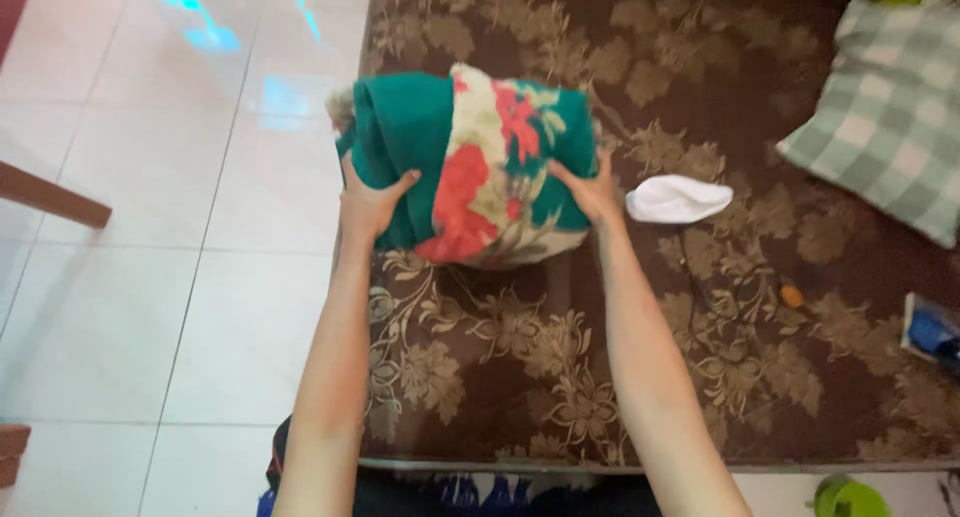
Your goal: The person folds a green patterned blanket on top of a mattress.
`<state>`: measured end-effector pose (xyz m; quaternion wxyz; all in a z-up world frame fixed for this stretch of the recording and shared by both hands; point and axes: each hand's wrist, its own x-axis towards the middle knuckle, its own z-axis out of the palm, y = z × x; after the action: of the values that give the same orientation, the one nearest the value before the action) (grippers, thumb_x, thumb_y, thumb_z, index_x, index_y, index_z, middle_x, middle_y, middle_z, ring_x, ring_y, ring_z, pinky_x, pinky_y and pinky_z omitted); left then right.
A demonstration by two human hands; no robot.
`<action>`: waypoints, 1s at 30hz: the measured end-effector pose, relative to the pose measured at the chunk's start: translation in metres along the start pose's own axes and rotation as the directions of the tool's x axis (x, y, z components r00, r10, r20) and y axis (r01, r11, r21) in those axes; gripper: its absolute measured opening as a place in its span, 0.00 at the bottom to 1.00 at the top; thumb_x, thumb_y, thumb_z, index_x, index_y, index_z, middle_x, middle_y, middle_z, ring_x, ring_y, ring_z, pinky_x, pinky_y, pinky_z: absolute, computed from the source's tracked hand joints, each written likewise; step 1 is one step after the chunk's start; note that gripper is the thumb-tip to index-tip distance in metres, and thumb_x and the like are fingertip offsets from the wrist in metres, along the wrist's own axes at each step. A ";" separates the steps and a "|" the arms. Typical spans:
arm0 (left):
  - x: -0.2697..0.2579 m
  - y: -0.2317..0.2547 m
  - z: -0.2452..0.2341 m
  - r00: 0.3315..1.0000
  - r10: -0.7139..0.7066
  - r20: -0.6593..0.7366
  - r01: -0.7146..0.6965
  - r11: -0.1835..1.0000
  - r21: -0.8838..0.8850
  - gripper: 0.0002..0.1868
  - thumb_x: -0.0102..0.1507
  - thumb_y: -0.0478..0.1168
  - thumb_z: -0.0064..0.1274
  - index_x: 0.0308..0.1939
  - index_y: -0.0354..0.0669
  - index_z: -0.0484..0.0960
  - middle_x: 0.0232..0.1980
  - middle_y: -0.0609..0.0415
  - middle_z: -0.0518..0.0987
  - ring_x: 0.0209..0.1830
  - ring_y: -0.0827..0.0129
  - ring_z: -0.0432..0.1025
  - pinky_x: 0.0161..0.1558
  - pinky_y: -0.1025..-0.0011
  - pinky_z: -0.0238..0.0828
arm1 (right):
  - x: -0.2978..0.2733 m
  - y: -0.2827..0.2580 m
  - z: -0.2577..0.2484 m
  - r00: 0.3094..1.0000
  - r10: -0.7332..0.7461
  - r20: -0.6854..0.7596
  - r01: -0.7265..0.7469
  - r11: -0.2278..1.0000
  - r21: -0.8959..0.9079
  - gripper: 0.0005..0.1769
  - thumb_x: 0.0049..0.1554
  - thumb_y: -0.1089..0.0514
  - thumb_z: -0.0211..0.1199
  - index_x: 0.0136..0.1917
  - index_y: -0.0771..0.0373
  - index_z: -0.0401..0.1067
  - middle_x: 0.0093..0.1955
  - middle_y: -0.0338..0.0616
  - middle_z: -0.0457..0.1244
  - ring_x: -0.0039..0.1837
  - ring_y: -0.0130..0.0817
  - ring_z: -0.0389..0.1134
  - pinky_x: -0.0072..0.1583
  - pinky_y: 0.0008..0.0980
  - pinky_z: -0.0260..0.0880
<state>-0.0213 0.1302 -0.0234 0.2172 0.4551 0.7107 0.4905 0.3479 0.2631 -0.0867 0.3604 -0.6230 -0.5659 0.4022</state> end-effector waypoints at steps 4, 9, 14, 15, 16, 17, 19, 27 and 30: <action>-0.019 0.016 -0.013 0.991 -0.127 0.039 0.124 0.990 0.059 0.57 0.48 0.64 0.71 0.73 0.46 0.62 0.60 0.39 0.80 0.61 0.46 0.75 0.60 0.55 0.71 | -0.016 0.020 -0.005 0.996 -0.060 -0.069 0.062 0.998 0.022 0.57 0.46 0.40 0.78 0.78 0.59 0.51 0.72 0.55 0.61 0.69 0.44 0.65 0.67 0.42 0.66; -0.086 0.032 -0.052 0.986 -0.135 0.102 0.128 0.990 0.066 0.54 0.48 0.62 0.71 0.70 0.44 0.65 0.60 0.40 0.81 0.61 0.48 0.75 0.59 0.56 0.72 | -0.144 -0.029 -0.036 0.996 0.056 -0.062 -0.057 0.998 -0.020 0.53 0.47 0.43 0.76 0.77 0.57 0.52 0.70 0.55 0.62 0.68 0.45 0.66 0.66 0.43 0.67; -0.219 0.082 -0.114 0.941 -0.237 0.241 0.201 0.966 0.162 0.55 0.45 0.56 0.71 0.73 0.49 0.63 0.60 0.40 0.81 0.58 0.45 0.76 0.56 0.53 0.73 | -0.301 0.029 -0.072 1.000 0.025 0.010 -0.025 0.997 0.071 0.45 0.53 0.60 0.66 0.78 0.58 0.46 0.72 0.56 0.59 0.70 0.45 0.63 0.68 0.44 0.65; -0.234 0.075 -0.114 0.936 -0.247 0.249 0.210 0.963 0.167 0.55 0.45 0.56 0.71 0.73 0.49 0.63 0.60 0.40 0.81 0.58 0.45 0.76 0.56 0.53 0.73 | -0.312 0.043 -0.074 0.999 0.038 0.011 -0.039 0.997 0.067 0.45 0.53 0.60 0.66 0.78 0.58 0.46 0.72 0.56 0.59 0.70 0.45 0.63 0.68 0.44 0.65; -0.250 0.068 -0.115 0.917 -0.318 0.241 0.255 0.931 0.259 0.59 0.44 0.57 0.72 0.75 0.52 0.58 0.57 0.39 0.82 0.57 0.43 0.76 0.55 0.51 0.72 | -0.323 0.057 -0.075 0.999 -0.031 -0.013 0.031 0.998 0.056 0.46 0.53 0.62 0.66 0.78 0.60 0.46 0.72 0.56 0.58 0.71 0.46 0.62 0.68 0.44 0.64; -0.267 0.062 -0.116 0.894 -0.387 0.227 0.296 0.889 0.349 0.63 0.43 0.58 0.72 0.77 0.55 0.54 0.55 0.38 0.82 0.56 0.40 0.76 0.54 0.50 0.72 | -0.337 0.071 -0.076 0.994 -0.100 -0.036 0.101 0.994 0.044 0.46 0.52 0.64 0.66 0.78 0.61 0.46 0.72 0.57 0.57 0.71 0.47 0.61 0.69 0.44 0.62; -0.266 0.047 -0.112 0.919 -0.328 0.218 0.257 0.918 0.302 0.63 0.44 0.59 0.72 0.77 0.53 0.52 0.55 0.37 0.82 0.56 0.40 0.76 0.54 0.50 0.72 | -0.330 0.094 -0.072 0.985 -0.168 -0.032 0.170 0.980 0.100 0.47 0.51 0.65 0.64 0.79 0.62 0.46 0.71 0.58 0.57 0.71 0.46 0.61 0.70 0.44 0.62; -0.235 0.031 -0.094 0.967 -0.224 0.120 0.199 0.961 0.193 0.60 0.46 0.62 0.72 0.75 0.53 0.57 0.58 0.38 0.81 0.58 0.42 0.76 0.56 0.50 0.72 | -0.298 0.027 -0.055 0.994 0.108 -0.027 -0.108 0.994 0.034 0.48 0.54 0.54 0.68 0.80 0.59 0.45 0.70 0.57 0.61 0.66 0.46 0.67 0.63 0.46 0.70; -0.228 0.016 -0.085 0.956 -0.274 0.106 0.240 0.937 0.255 0.62 0.46 0.64 0.72 0.77 0.53 0.55 0.57 0.36 0.80 0.58 0.40 0.75 0.57 0.49 0.71 | -0.293 0.023 -0.058 0.994 0.104 -0.041 -0.106 0.994 -0.040 0.52 0.53 0.50 0.71 0.80 0.57 0.44 0.70 0.57 0.62 0.67 0.47 0.67 0.65 0.47 0.69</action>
<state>0.0338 -0.1067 -0.0048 0.2724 0.4141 0.8011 0.3355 0.3995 -0.0302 -0.0565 0.3362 -0.6672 -0.5337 0.3963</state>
